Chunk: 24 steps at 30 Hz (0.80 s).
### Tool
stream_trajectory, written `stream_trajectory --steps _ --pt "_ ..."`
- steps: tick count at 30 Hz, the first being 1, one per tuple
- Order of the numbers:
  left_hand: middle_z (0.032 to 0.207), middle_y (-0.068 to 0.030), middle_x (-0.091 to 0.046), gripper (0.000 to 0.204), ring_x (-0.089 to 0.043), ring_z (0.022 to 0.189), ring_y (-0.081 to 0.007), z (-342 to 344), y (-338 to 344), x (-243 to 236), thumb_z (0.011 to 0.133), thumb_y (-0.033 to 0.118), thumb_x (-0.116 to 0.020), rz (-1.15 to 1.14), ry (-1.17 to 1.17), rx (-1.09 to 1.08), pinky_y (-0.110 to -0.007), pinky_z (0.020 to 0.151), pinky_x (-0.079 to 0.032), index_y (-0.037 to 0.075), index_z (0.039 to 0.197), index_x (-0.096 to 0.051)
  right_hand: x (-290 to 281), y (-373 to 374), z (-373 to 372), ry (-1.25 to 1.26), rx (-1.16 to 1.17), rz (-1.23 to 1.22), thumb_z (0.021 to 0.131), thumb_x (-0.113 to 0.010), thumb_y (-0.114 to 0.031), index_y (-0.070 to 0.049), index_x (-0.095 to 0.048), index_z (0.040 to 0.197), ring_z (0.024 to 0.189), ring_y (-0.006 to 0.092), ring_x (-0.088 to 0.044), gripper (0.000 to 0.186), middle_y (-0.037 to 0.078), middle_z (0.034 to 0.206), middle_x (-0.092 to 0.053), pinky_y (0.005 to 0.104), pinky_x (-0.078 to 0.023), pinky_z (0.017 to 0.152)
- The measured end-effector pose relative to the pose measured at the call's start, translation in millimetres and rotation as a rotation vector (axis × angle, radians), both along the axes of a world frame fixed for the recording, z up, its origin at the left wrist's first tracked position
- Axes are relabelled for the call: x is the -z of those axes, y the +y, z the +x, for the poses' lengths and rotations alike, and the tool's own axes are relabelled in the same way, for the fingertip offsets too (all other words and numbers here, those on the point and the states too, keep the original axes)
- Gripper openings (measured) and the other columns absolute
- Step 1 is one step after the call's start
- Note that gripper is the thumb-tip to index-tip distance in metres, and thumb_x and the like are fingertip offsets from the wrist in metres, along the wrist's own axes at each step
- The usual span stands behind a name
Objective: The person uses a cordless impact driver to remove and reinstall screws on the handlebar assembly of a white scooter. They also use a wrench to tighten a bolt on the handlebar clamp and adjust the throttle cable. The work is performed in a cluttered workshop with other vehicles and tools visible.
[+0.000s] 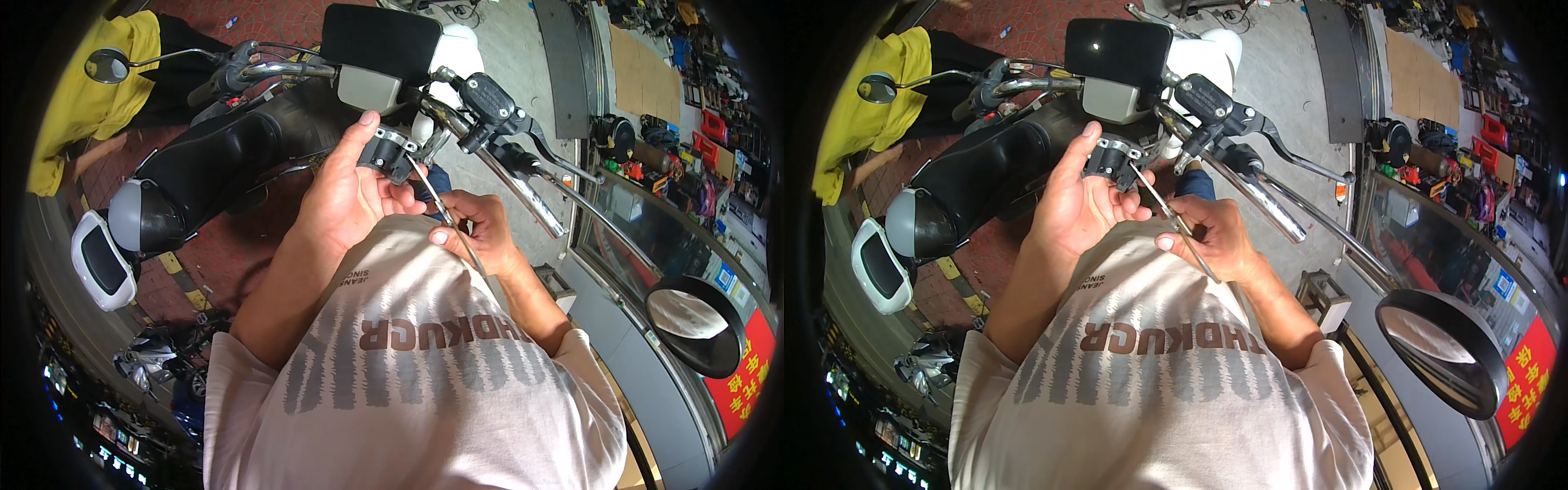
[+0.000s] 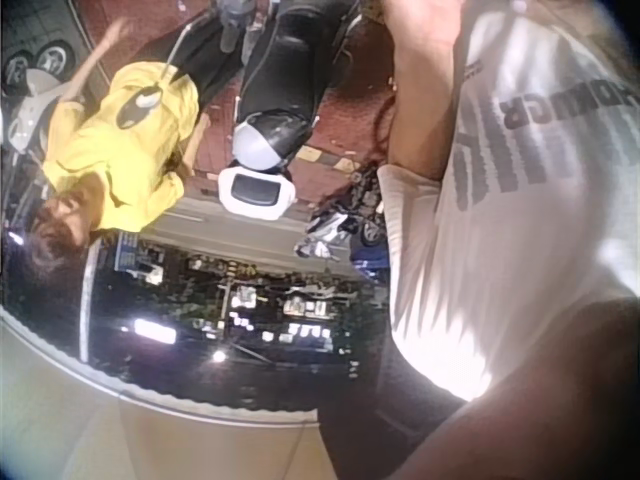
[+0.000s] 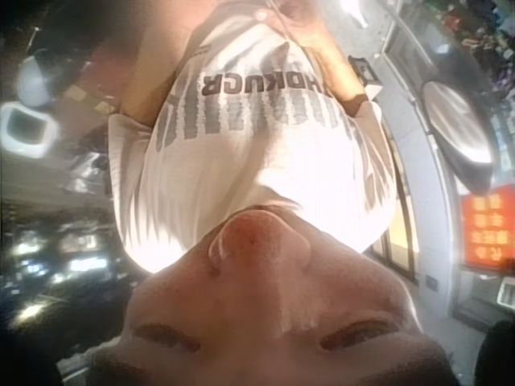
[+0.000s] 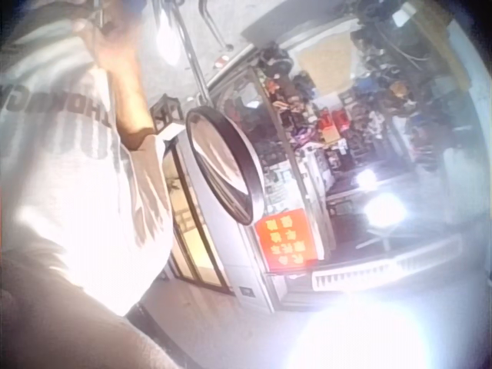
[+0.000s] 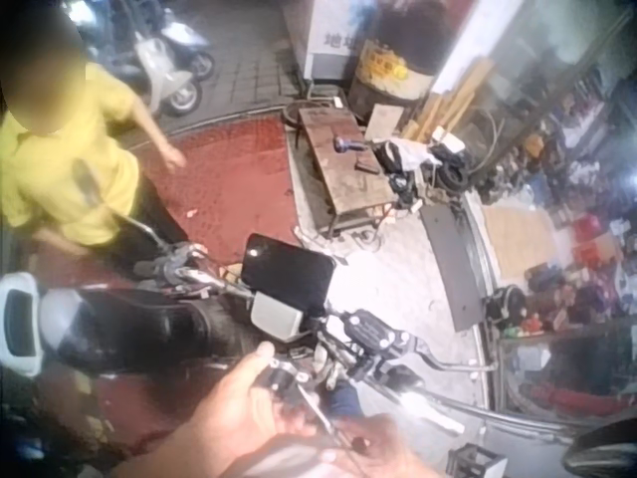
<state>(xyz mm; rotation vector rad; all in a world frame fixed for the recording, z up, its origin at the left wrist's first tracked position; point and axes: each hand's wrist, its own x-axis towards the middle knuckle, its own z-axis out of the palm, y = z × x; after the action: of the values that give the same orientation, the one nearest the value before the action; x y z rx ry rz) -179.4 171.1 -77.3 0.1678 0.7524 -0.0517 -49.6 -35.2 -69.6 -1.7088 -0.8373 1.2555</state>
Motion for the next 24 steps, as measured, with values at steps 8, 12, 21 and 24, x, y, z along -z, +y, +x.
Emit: stream_trajectory --steps 8,12,21,24 --pt "0.088 -0.0139 -0.070 0.063 -0.061 0.061 -0.0201 3 4 -3 0.098 0.063 -0.058 -0.031 0.116 -0.004 -0.042 0.067 -0.059 0.001 0.107 -0.067 -10 8 7 0.342 0.024 -0.073 0.094 -0.080 -0.029 0.005 -0.070 0.109 0.065 0.0047 -0.046 0.039 -0.003 0.073 -0.058 0.0249 -0.035 0.056" --pt "0.090 -0.0150 -0.070 0.062 -0.062 0.062 -0.0207 1 5 0 0.101 0.061 -0.056 0.009 0.043 0.005 -0.043 0.068 -0.060 0.000 0.107 -0.067 0 7 2 0.248 0.007 -0.079 0.093 -0.079 -0.026 0.000 -0.068 0.099 0.063 0.0034 -0.043 0.029 -0.006 0.070 -0.053 0.0247 -0.033 0.055" --pt "0.092 -0.0125 -0.071 0.050 -0.067 0.067 -0.0200 -15 -14 -18 0.104 0.051 -0.057 0.251 0.186 -0.080 -0.039 0.067 -0.061 0.002 0.108 -0.065 8 12 -1 0.231 -0.023 -0.078 0.090 -0.075 -0.019 -0.005 -0.064 0.091 0.061 0.0032 -0.040 0.017 -0.007 0.068 -0.049 0.0252 -0.031 0.053" --pt "0.088 -0.0110 -0.071 0.040 -0.069 0.070 -0.0184 -43 -20 -9 0.100 0.042 -0.065 0.367 0.224 0.064 -0.033 0.066 -0.059 0.002 0.107 -0.065 9 16 -3 0.224 -0.026 -0.070 0.090 -0.075 -0.019 -0.005 -0.064 0.090 0.061 0.0033 -0.041 0.017 -0.007 0.067 -0.049 0.0251 -0.033 0.053"
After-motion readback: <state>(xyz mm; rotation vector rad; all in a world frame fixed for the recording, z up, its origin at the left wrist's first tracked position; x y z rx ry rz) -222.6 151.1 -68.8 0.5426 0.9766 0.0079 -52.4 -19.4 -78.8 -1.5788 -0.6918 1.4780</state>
